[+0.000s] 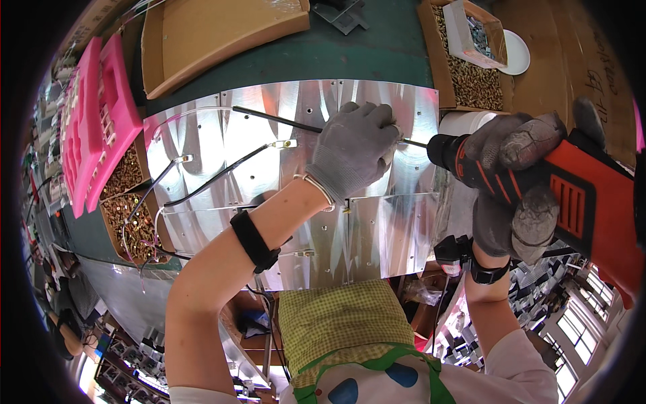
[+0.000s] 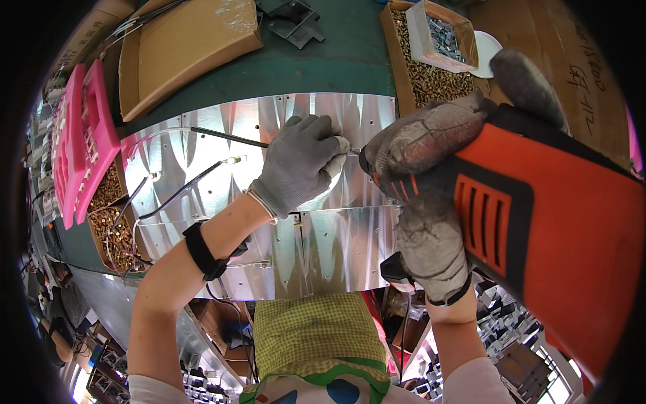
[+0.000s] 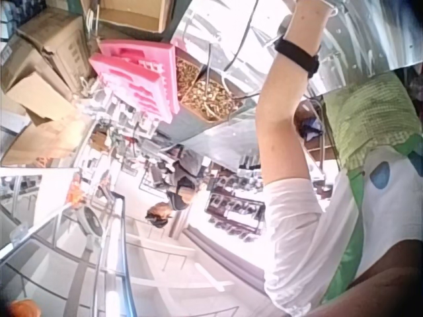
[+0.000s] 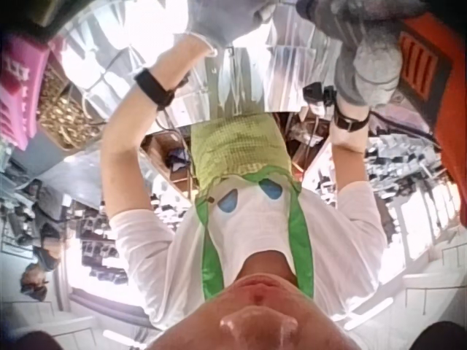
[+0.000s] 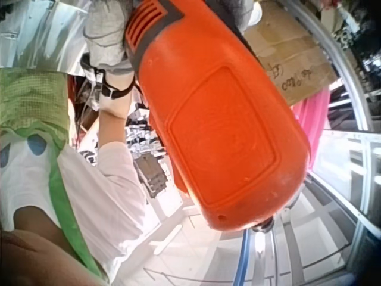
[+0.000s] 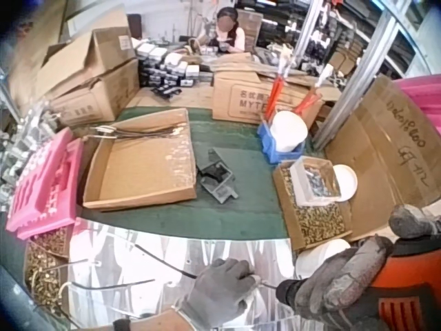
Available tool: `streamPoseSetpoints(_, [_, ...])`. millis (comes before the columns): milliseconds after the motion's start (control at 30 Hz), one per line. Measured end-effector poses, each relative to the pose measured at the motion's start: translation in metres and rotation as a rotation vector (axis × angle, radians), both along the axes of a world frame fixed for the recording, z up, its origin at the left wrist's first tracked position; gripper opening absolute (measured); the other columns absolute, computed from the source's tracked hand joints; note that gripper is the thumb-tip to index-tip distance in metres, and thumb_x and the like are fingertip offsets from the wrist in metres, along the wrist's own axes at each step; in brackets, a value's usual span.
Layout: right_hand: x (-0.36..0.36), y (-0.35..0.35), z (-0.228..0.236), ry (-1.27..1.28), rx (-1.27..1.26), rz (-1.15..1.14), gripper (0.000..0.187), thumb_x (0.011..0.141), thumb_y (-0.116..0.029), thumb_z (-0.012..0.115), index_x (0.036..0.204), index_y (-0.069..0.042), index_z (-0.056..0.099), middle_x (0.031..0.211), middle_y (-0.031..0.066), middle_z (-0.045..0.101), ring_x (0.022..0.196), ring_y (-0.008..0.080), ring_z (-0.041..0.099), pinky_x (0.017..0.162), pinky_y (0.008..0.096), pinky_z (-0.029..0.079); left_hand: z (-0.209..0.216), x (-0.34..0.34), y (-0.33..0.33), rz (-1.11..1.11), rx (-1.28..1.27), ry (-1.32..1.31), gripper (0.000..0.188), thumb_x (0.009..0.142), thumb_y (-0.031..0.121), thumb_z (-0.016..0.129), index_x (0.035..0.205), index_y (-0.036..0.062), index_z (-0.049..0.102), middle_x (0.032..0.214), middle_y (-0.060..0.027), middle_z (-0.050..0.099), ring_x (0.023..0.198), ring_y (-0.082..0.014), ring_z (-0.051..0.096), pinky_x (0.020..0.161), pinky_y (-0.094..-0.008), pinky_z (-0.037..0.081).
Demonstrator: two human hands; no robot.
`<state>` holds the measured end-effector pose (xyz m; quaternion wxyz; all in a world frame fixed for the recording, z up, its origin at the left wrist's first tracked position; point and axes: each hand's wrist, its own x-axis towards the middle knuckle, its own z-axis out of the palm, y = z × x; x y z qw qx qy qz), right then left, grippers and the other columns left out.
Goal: Install components and wiring onto a metal panel using a power drill and screws.
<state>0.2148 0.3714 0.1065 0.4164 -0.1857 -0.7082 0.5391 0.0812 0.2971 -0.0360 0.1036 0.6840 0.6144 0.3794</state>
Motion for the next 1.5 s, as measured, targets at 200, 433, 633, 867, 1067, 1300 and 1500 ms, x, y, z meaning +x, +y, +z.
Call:
streamPoseSetpoints(200, [0.001,-0.003,0.001,0.005,0.012,0.083,0.072,0.085,-0.038,0.071,0.139,-0.005,0.036,0.088,0.0064,0.056,0.069,0.0194,0.056,0.059,0.0371,0.051,-0.001,-0.001,-0.003,-0.002,-0.022,-0.009,0.011,0.074,0.012,0.071,0.081,0.0072,0.064,0.080,-0.0059,0.055,0.078,-0.0247,0.057,0.073,-0.0384,0.047])
streamPoseSetpoints(433, [0.002,0.003,0.002,0.006,0.023,0.186,0.068,0.082,-0.039,0.073,0.132,-0.006,0.040,0.087,0.0064,0.055,0.069,0.0191,0.055,0.058,0.0354,0.050,0.000,-0.002,-0.004,0.001,-0.010,-0.001,0.012,0.072,0.011,0.070,0.081,0.0070,0.063,0.081,-0.0065,0.054,0.079,-0.0251,0.057,0.074,-0.0393,0.048])
streamPoseSetpoints(633, [0.009,0.016,0.001,0.011,0.030,0.274,0.065,0.080,-0.039,0.074,0.127,-0.007,0.043,0.086,0.0065,0.055,0.068,0.0188,0.054,0.058,0.0339,0.049,-0.001,-0.001,-0.002,-0.001,-0.017,0.003,0.012,0.072,0.012,0.071,0.081,0.0074,0.064,0.081,-0.0057,0.054,0.080,-0.0247,0.058,0.075,-0.0384,0.048])
streamPoseSetpoints(867, [0.014,0.033,0.003,0.015,0.046,0.369,0.061,0.076,-0.040,0.075,0.120,-0.008,0.047,0.086,0.0065,0.055,0.068,0.0185,0.052,0.057,0.0322,0.047,0.000,0.000,0.000,0.001,-0.012,0.004,0.012,0.072,0.012,0.071,0.081,0.0081,0.064,0.081,-0.0056,0.054,0.079,-0.0245,0.057,0.075,-0.0382,0.048])
streamPoseSetpoints(1067, [0.017,0.037,0.000,0.025,0.054,0.454,0.058,0.074,-0.041,0.077,0.114,-0.009,0.050,0.085,0.0065,0.055,0.067,0.0183,0.051,0.056,0.0307,0.046,-0.002,0.000,-0.002,0.012,-0.004,0.019,0.012,0.072,0.012,0.071,0.080,0.0081,0.063,0.081,-0.0057,0.054,0.079,-0.0246,0.057,0.075,-0.0384,0.048])
streamPoseSetpoints(1300, [0.049,0.013,0.033,0.173,-0.017,0.279,0.054,0.073,-0.040,0.077,0.112,-0.010,0.053,0.083,0.0052,0.056,0.067,0.0170,0.050,0.054,0.0280,0.045,0.003,-0.001,-0.002,-0.026,0.022,-0.025,0.016,0.073,0.013,0.072,0.084,0.0077,0.062,0.084,-0.0057,0.056,0.080,-0.0252,0.057,0.073,-0.0386,0.047])
streamPoseSetpoints(1500, [0.159,-0.041,-0.011,-0.337,-0.446,-0.129,0.070,0.074,-0.004,0.078,0.133,-0.006,0.039,0.084,0.0069,0.065,0.064,0.0161,0.058,0.059,0.0284,0.050,0.025,-0.031,-0.038,0.105,-0.130,0.274,0.021,0.075,0.016,0.071,0.088,0.0042,0.060,0.090,-0.0105,0.056,0.082,-0.0270,0.058,0.073,-0.0398,0.047])
